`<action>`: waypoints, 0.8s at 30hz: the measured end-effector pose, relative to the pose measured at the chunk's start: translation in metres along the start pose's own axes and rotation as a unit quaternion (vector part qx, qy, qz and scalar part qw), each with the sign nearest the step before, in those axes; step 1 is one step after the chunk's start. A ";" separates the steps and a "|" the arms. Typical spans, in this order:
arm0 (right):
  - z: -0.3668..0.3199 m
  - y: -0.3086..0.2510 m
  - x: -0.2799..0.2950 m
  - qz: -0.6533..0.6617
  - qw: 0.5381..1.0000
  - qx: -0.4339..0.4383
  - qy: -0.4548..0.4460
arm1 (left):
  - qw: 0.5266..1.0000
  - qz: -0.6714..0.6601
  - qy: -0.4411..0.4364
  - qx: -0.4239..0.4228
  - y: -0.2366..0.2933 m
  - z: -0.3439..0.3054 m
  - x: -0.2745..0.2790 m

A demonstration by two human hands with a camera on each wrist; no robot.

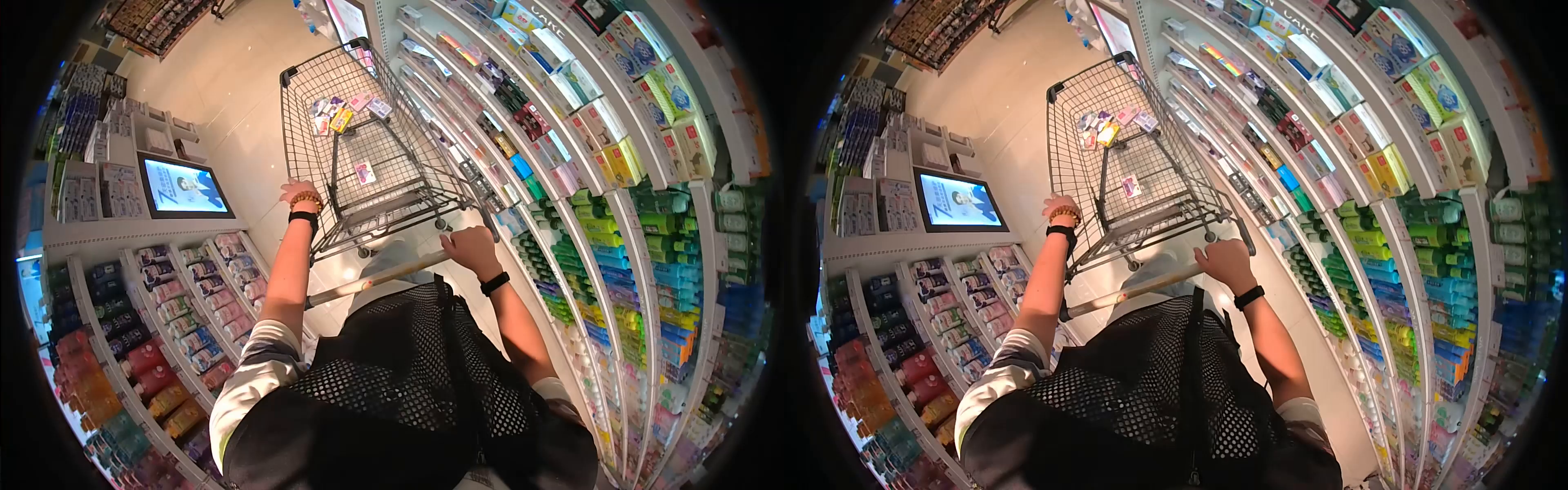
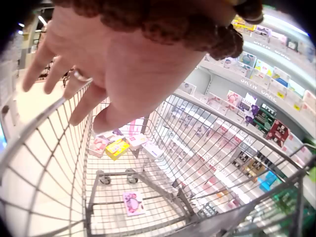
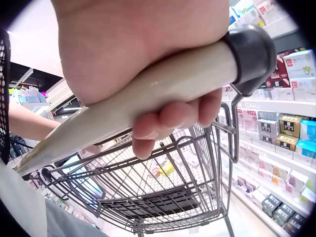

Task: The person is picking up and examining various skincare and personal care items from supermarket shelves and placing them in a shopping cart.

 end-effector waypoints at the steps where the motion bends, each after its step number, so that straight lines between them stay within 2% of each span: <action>1: 0.009 0.004 -0.004 0.018 1.000 -0.013 0.010 | 0.994 -0.059 0.077 -0.049 0.009 0.017 -0.011; 3: 0.022 0.010 -0.001 0.032 0.997 -0.027 0.064 | 0.973 -0.172 0.012 -0.154 0.039 0.057 -0.024; 4: 0.031 0.011 0.001 0.050 0.995 -0.034 0.079 | 0.962 -0.198 -0.061 -0.179 0.053 0.079 -0.038; 5: 0.043 0.016 0.002 0.063 0.992 -0.044 0.097 | 0.954 -0.198 -0.107 -0.199 0.071 0.112 -0.079; 7: 0.070 0.029 -0.001 0.080 0.993 -0.056 0.072 | 0.956 -0.191 -0.152 -0.165 0.099 0.152 -0.113; 9: 0.093 0.053 -0.010 0.058 0.996 -0.037 0.051 | 0.962 -0.140 -0.181 -0.147 0.135 0.215 -0.185; 10: 0.107 0.061 -0.015 0.063 0.996 -0.034 0.044 | 0.970 -0.117 -0.190 -0.100 0.144 0.238 -0.214; 11: 0.120 0.072 -0.017 0.062 0.997 -0.034 0.038 | 0.963 -0.162 -0.192 -0.094 0.159 0.251 -0.202; 12: 0.136 0.082 -0.018 0.067 0.997 -0.023 0.019 | 0.964 -0.146 -0.210 -0.075 0.175 0.272 -0.205; 13: 0.153 0.093 -0.020 0.072 0.997 -0.012 0.000 | 0.979 -0.135 -0.142 -0.059 0.197 0.291 -0.250; 15: 0.179 0.109 -0.025 0.071 0.997 -0.007 -0.023 | 0.970 -0.072 -0.222 -0.063 0.227 0.323 -0.237; 16: 0.190 0.115 -0.028 0.069 0.997 -0.011 -0.033 | 0.968 -0.061 -0.233 -0.072 0.241 0.338 -0.251; 19: 0.223 0.127 -0.032 0.083 0.995 0.000 -0.049 | 0.978 0.015 -0.192 -0.084 0.260 0.373 -0.263; 22: 0.249 0.125 -0.032 0.078 0.996 0.004 -0.043 | 0.988 -0.012 -0.137 -0.072 0.253 0.397 -0.275; 24: 0.268 0.123 -0.029 0.080 0.996 0.019 -0.027 | 0.987 -0.034 -0.148 -0.054 0.237 0.413 -0.246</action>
Point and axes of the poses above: each hand's wrist, its own z-axis towards the middle knuckle, its own x-axis out of the back of the hand, y = z × x, the point moved 1 cm from there along z, towards the middle knuckle, and after that the axes turned 8 degrees about y, right-handed, at the moved point
